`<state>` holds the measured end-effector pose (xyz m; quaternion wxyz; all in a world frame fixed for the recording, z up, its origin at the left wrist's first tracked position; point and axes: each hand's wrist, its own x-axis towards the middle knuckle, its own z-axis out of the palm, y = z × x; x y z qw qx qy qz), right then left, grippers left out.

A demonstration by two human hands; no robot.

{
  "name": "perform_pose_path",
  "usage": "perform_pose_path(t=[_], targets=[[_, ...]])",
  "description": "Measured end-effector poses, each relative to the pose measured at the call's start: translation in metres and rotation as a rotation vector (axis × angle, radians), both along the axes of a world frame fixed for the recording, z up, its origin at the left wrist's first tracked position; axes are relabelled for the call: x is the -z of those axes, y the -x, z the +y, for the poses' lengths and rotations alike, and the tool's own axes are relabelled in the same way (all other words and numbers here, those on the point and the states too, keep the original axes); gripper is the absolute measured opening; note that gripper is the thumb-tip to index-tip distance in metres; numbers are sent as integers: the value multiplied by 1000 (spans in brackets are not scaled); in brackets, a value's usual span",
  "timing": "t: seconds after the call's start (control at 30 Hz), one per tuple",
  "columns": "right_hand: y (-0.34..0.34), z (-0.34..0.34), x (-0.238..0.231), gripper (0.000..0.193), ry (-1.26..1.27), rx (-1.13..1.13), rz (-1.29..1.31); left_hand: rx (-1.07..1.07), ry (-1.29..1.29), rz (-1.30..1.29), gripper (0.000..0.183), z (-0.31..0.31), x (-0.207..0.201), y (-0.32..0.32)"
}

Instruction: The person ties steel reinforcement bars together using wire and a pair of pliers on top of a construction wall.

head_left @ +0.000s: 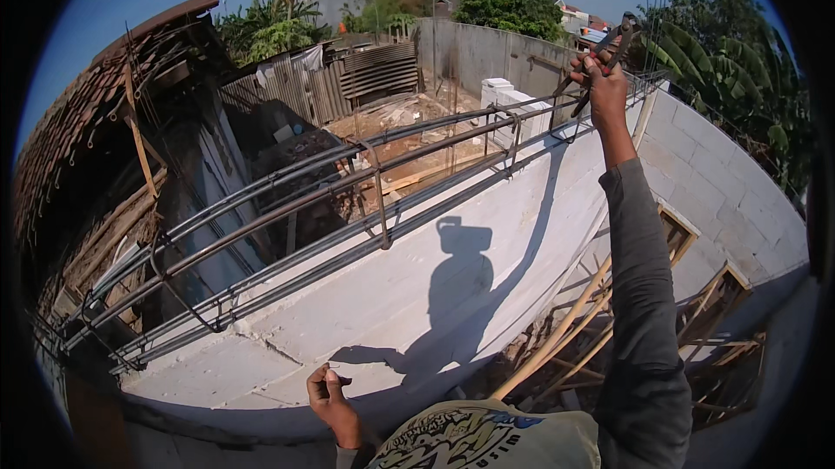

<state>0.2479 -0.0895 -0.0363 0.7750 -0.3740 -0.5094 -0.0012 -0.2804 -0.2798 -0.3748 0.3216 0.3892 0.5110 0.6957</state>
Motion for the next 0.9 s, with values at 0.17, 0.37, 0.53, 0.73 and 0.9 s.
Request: perform_pose_path(t=[0.17,0.37,0.53,0.73,0.9], targets=[[-40,45,11,17,366,84,7,-35,-41,21,18,3,-8,-11],[-68,23,30,24,738,318,-388,-9,7,43,18,-4,0,-22],[-66,-11,67,11,749,158,-157,34,31,35,19,-1,-11,-36],[-78,-14,122,23,699,165,-42,162,23,48,19,10,-15,-47],[-95,-12,166,50,643,282,-198,302,46,14,16,18,-26,-72]])
